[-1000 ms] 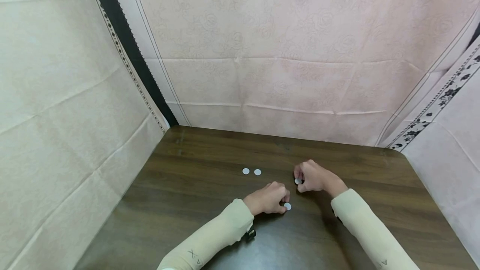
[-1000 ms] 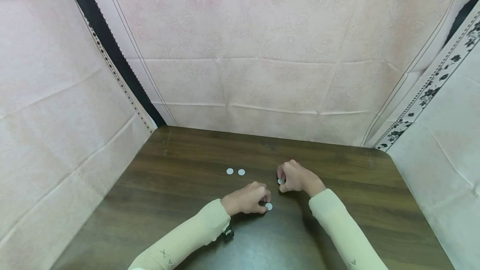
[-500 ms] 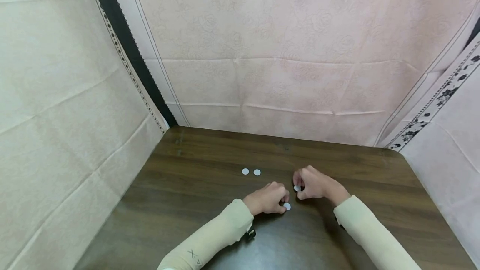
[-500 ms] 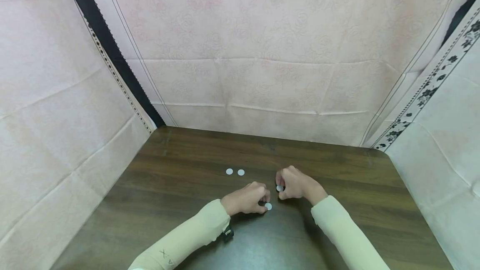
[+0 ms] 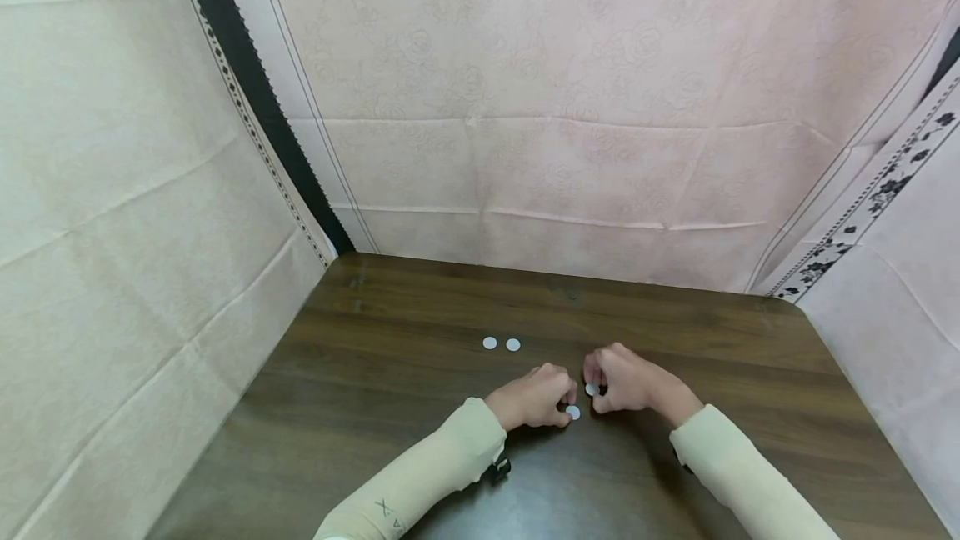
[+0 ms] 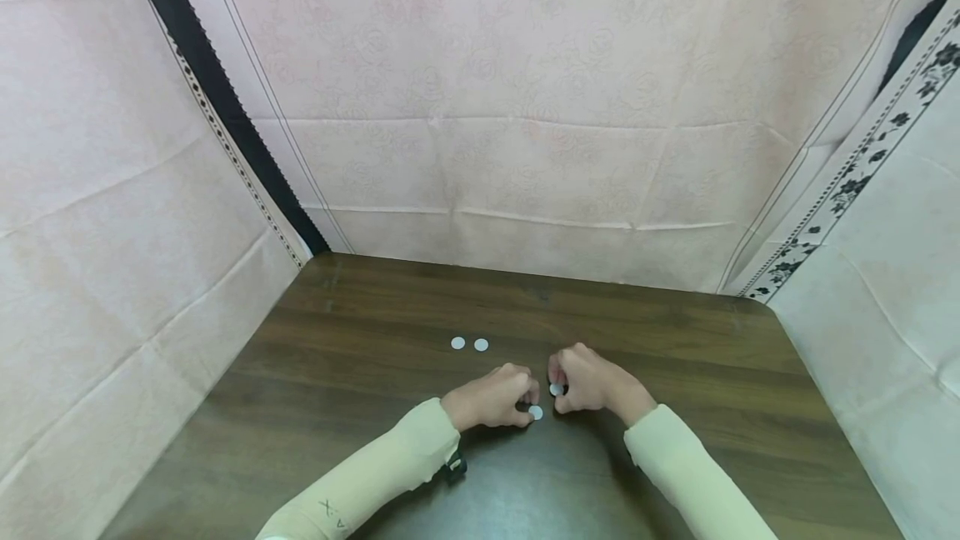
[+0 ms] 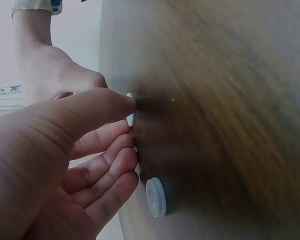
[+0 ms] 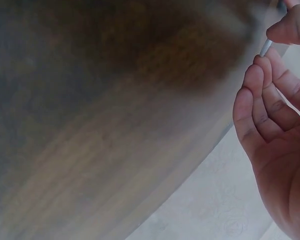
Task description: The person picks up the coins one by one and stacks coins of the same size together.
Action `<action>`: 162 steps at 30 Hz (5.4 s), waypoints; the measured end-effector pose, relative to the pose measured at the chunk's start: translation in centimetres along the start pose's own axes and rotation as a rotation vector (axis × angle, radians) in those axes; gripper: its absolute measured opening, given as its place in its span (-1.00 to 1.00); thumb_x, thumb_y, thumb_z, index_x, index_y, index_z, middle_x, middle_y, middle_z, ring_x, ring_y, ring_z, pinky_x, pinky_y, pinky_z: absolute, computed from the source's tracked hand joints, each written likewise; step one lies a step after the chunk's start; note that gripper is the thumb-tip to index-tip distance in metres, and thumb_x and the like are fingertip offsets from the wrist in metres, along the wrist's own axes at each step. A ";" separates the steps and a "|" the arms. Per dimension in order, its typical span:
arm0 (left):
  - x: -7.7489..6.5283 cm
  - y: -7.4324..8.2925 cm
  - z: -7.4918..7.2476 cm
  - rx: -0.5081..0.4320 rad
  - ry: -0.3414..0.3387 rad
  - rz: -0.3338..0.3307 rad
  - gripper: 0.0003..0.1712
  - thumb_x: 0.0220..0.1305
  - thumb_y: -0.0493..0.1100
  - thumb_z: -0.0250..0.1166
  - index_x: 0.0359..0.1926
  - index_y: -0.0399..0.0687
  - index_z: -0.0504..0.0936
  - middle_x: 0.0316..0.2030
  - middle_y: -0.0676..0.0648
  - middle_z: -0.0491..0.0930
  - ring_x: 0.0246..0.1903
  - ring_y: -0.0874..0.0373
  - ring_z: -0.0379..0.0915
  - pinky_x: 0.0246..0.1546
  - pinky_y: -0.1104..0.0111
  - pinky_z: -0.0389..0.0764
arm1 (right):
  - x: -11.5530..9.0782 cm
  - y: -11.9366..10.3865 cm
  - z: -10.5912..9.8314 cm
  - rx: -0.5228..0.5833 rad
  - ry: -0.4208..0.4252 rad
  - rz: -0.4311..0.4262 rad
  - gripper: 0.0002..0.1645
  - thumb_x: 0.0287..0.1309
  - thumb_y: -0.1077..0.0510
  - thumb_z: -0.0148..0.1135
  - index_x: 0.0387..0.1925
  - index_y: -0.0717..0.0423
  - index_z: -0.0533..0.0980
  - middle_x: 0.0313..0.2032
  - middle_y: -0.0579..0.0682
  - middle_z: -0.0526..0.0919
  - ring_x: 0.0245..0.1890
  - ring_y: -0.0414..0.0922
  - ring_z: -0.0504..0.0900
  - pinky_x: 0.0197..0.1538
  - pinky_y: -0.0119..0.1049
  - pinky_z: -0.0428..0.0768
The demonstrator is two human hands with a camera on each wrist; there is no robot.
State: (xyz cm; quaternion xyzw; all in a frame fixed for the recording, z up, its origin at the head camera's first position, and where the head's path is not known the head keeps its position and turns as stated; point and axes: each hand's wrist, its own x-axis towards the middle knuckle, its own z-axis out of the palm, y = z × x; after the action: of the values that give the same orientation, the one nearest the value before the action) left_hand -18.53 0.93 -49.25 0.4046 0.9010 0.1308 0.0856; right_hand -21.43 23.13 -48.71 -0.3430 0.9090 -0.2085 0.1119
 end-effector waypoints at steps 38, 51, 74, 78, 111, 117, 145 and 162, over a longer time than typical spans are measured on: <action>0.0 0.1 0.0 -0.047 0.000 -0.006 -0.87 0.32 -0.16 0.49 -0.35 -0.01 0.71 -0.39 0.07 0.59 -0.41 0.34 0.35 -0.40 0.58 0.41 | -1.9 -2.0 2.8 0.103 0.093 -0.016 -0.80 -0.09 0.22 0.49 -0.45 -0.04 0.59 -0.53 -0.19 0.61 -0.55 -0.42 0.46 -0.46 -0.45 0.52; -0.1 0.3 -0.2 -0.051 0.001 -0.012 -0.78 0.30 -0.19 0.51 -0.47 -0.01 0.66 -0.47 0.11 0.50 -0.44 0.32 0.33 -0.45 0.56 0.37 | -1.7 -2.8 3.0 0.110 0.110 0.018 -0.78 -0.09 0.20 0.55 -0.44 -0.05 0.61 -0.51 -0.21 0.64 -0.52 -0.40 0.50 -0.42 -0.44 0.55; 0.0 0.2 0.0 -0.021 0.004 0.007 -0.72 0.26 -0.20 0.53 -0.52 0.01 0.62 -0.53 0.15 0.42 -0.45 0.33 0.31 -0.44 0.57 0.35 | -1.6 -4.0 3.4 0.118 0.180 0.114 -0.81 -0.17 0.19 0.57 -0.45 -0.03 0.67 -0.52 -0.26 0.68 -0.49 -0.42 0.57 -0.36 -0.46 0.59; 0.0 0.1 0.0 -0.027 -0.002 0.015 -0.71 0.26 -0.22 0.52 -0.54 0.01 0.60 -0.55 0.15 0.40 -0.46 0.33 0.29 -0.45 0.57 0.33 | -1.7 -3.9 3.5 0.114 0.184 0.112 -0.82 -0.17 0.19 0.56 -0.46 -0.04 0.68 -0.52 -0.27 0.67 -0.49 -0.43 0.57 -0.36 -0.46 0.59; -0.3 0.1 -0.4 -0.039 -0.011 0.017 -0.78 0.27 -0.26 0.50 -0.47 0.01 0.63 -0.51 0.15 0.42 -0.45 0.34 0.29 -0.42 0.58 0.33 | -1.8 -3.9 3.1 0.168 0.130 0.087 -0.84 -0.07 0.25 0.54 -0.40 0.04 0.69 -0.46 -0.21 0.71 -0.44 -0.41 0.60 -0.34 -0.45 0.62; -0.8 -0.3 -0.7 -0.018 -0.037 0.020 -0.90 0.29 -0.19 0.50 -0.25 -0.01 0.71 -0.30 0.10 0.54 -0.32 0.34 0.34 -0.31 0.57 0.41 | -1.7 -3.7 3.2 0.155 0.122 0.087 -0.81 -0.08 0.24 0.57 -0.40 0.03 0.68 -0.46 -0.21 0.70 -0.44 -0.40 0.60 -0.34 -0.45 0.62; -5.6 -7.8 -5.1 -0.137 0.103 -0.126 -0.71 0.43 -0.17 0.38 0.08 -0.20 0.70 -0.02 -0.08 0.63 -0.04 0.10 0.59 0.03 0.29 0.67 | -1.9 -3.9 3.2 0.171 0.116 0.101 -0.79 -0.06 0.22 0.60 -0.39 0.08 0.66 -0.47 -0.19 0.67 -0.45 -0.38 0.58 -0.34 -0.44 0.60; -4.8 -12.7 -5.9 -0.072 0.086 -0.224 -0.70 0.42 -0.19 0.39 0.10 -0.21 0.67 0.01 -0.14 0.59 0.01 0.03 0.53 0.13 0.16 0.65 | -1.7 -3.9 3.0 0.171 0.107 0.098 -0.79 -0.05 0.22 0.61 -0.41 0.06 0.66 -0.47 -0.21 0.66 -0.45 -0.36 0.57 -0.35 -0.44 0.61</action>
State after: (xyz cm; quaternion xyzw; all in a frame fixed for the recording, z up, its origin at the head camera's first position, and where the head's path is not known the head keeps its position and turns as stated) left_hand -25.90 -11.81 -47.31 0.2922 0.9382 0.1698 0.0754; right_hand -16.90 20.73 -49.50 -0.2756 0.9083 -0.2976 0.1021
